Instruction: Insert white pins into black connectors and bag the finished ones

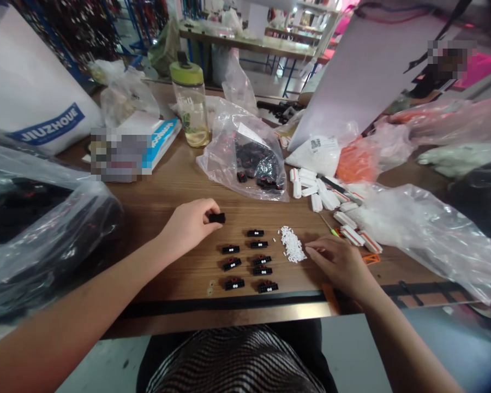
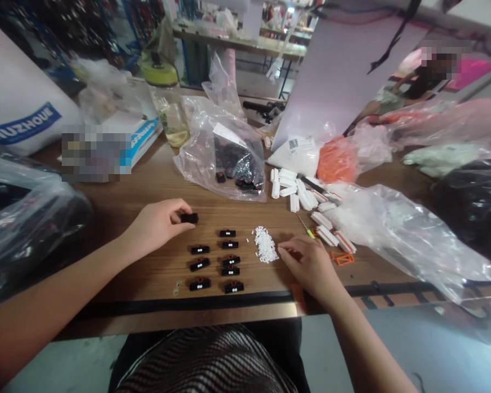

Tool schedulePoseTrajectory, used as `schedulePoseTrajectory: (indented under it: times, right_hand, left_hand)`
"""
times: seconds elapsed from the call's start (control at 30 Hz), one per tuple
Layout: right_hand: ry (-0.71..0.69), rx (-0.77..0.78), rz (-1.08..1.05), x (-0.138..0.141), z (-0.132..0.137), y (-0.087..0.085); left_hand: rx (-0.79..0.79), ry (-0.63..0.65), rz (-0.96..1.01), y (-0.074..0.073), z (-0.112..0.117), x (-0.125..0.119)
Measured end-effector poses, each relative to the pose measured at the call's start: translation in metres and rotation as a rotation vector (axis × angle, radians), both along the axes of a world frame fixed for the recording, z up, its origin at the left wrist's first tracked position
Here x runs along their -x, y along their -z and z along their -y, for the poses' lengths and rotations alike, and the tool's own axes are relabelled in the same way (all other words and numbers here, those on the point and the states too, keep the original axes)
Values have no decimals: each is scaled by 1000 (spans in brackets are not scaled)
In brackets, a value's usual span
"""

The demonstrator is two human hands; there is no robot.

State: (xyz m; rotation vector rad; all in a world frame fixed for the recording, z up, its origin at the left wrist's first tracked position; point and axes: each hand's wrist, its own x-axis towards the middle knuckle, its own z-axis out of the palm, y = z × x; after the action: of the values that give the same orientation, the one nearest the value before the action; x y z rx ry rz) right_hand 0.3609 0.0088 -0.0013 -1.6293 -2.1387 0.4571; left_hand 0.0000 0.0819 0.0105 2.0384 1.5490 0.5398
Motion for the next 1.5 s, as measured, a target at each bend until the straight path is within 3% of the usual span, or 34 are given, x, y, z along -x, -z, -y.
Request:
schedulePoseTrajectory:
  times: [0.17,0.37,0.67,0.97,1.2,1.37,1.5]
  right_hand:
    - [36,6,-11,7,-4,0]
    - [56,100,-30,12,-15,1]
    - [135,208,-3,0,-15,-5]
    - [154,125,69,-5,-11,-6]
    - [174,7,260,8,-6,-5]
    - [276,126,147,7,-10,-4]
    - [254,110,29,25,-16,-23]
  left_hand:
    - [-67,-4,-1,2,14,-4]
    - [4,38,109,6,13,-3]
    - [51,-11,211,11,13,3]
    - [-47,101,146,20,17,5]
    - [-57,64,91,23,25,2]
    - [-43,57,86,18,27,-2]
    - [-44,76,58,15,28,-4]
